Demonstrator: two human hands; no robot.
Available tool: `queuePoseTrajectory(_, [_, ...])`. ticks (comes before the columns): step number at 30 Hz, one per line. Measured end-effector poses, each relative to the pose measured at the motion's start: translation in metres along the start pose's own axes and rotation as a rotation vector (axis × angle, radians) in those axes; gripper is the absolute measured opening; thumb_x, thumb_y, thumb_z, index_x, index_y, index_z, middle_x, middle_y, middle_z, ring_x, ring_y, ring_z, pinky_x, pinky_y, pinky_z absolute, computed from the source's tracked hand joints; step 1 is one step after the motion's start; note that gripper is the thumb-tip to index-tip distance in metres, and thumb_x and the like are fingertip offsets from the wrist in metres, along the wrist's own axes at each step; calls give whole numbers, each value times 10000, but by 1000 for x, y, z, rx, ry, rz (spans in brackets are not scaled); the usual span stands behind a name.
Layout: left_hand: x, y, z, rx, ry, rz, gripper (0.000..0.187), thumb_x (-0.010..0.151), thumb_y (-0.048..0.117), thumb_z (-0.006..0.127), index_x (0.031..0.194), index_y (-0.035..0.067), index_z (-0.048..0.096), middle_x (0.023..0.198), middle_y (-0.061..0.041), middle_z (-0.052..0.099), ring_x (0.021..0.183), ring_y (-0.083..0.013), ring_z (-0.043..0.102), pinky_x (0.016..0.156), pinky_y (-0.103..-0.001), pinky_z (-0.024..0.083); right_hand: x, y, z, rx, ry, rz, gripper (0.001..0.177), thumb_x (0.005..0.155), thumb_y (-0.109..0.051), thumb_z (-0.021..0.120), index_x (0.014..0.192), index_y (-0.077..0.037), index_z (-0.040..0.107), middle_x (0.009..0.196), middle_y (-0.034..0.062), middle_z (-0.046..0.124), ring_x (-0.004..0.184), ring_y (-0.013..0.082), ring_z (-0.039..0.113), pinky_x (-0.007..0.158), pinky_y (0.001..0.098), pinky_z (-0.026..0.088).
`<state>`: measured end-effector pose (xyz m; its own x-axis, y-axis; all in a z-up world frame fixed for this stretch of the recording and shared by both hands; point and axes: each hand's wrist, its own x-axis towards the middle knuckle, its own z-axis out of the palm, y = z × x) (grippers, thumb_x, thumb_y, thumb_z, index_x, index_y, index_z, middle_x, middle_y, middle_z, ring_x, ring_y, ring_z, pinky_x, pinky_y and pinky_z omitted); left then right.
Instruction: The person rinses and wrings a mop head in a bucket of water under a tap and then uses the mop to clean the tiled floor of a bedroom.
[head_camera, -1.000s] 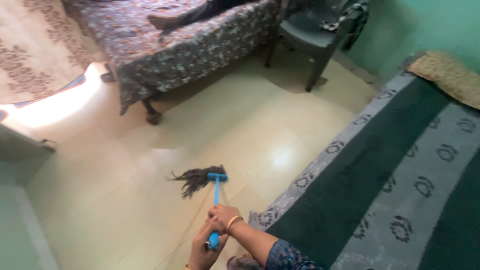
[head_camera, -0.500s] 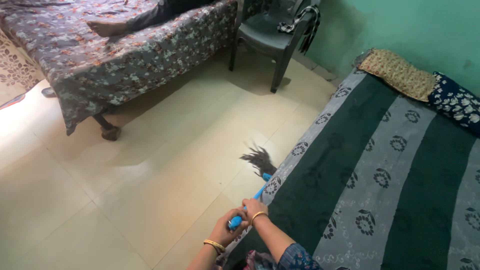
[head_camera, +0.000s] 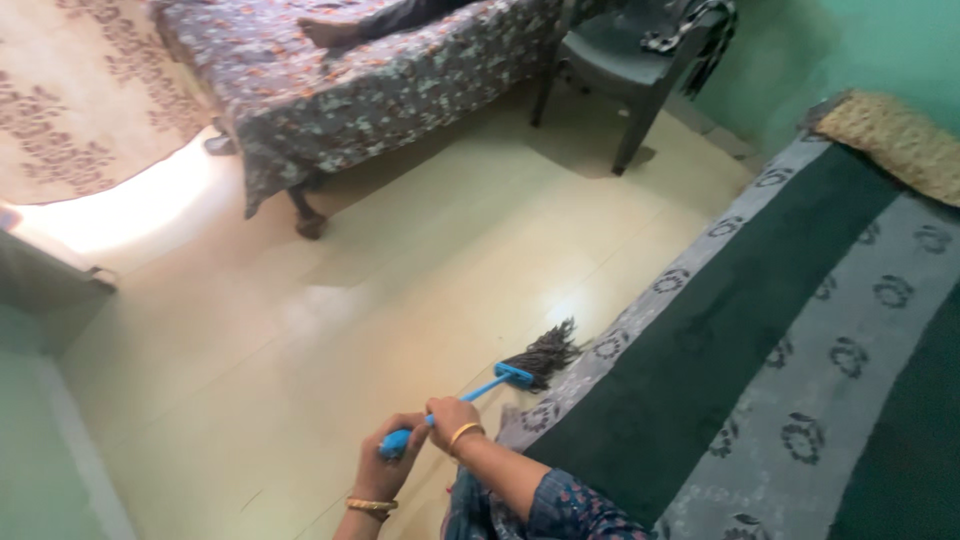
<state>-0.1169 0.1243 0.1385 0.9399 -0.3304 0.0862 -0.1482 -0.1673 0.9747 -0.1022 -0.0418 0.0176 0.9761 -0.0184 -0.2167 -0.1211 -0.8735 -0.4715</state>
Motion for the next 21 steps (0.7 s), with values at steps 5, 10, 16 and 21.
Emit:
queuePoseTrajectory(5, [-72, -3, -91, 120, 193, 16, 120, 886, 124, 745, 975, 44, 751, 930, -72, 809, 788, -104, 695, 728, -275, 568, -16, -113, 67, 95, 58, -181, 110, 829, -201, 682, 922, -143, 682, 945, 143, 726, 963, 351, 697, 799, 498, 561])
queuePoseTrajectory(10, [-151, -11, -154, 161, 397, 62, 102, 893, 84, 749, 975, 28, 723, 958, -133, 783, 895, -143, 707, 832, -293, 563, -50, -206, 105, 189, -43, -395, 125, 926, -262, 669, 993, -168, 716, 1017, 118, 735, 990, 331, 711, 839, 474, 568])
queuePoseTrajectory(16, [-191, -17, -171, 270, 409, 52, 152, 830, 91, 778, 949, 21, 716, 999, -135, 772, 955, -188, 749, 857, -328, 569, -61, -230, 122, 91, -232, -598, 293, 807, -276, 716, 1086, -189, 695, 1061, 110, 739, 1014, 332, 708, 813, 479, 568])
queuePoseTrajectory(21, [-174, -35, -125, 165, 462, 111, 135, 847, 85, 784, 939, 32, 701, 952, -110, 759, 991, -196, 743, 883, -329, 571, -38, -180, 119, 2, -297, -621, 303, 846, -309, 714, 1138, -232, 692, 1074, 111, 722, 1006, 335, 709, 820, 486, 569])
